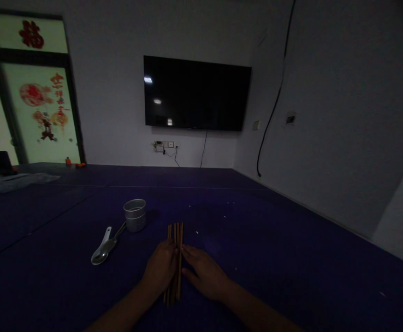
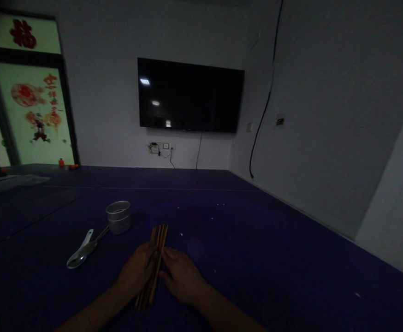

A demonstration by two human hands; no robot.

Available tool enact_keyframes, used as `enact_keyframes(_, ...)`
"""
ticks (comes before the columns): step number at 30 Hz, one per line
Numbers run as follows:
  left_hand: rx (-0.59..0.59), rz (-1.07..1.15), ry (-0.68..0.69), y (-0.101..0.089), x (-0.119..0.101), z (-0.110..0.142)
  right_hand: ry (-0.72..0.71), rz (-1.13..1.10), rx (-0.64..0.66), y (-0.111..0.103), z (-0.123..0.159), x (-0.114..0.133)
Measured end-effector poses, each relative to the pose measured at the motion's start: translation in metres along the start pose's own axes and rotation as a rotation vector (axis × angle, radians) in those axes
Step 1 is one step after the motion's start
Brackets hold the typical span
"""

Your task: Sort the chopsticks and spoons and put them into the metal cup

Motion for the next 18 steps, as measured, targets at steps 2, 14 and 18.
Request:
enact_keyframes(2, -0.015, 0.010, -0.008, -0.001, 0.001, 0.000, -0.016, -0.002, 0.007, 0.000, 0.000, 0.001)
enact_keyframes(14, 0.038, 0.050, -0.022, 0.008, 0.011, 0.000, 0.009, 0.016, 0.007, 0.001, 0.002, -0.001)
enact_keyframes(18, 0.018, 0.027, -0.001, 0.007, 0.011, 0.000, 0.003, 0.012, 0.037, 0.003, 0.004, -0.002)
Point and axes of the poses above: each hand's wrist, its own z-axis away from the middle knuckle, its own y-axis out of the palm, x = y × z, the point moved 7 cm from there along -z, towards the middle knuckle, and after that the axes turned 2 degrees about -y, right-handed, at the moved point
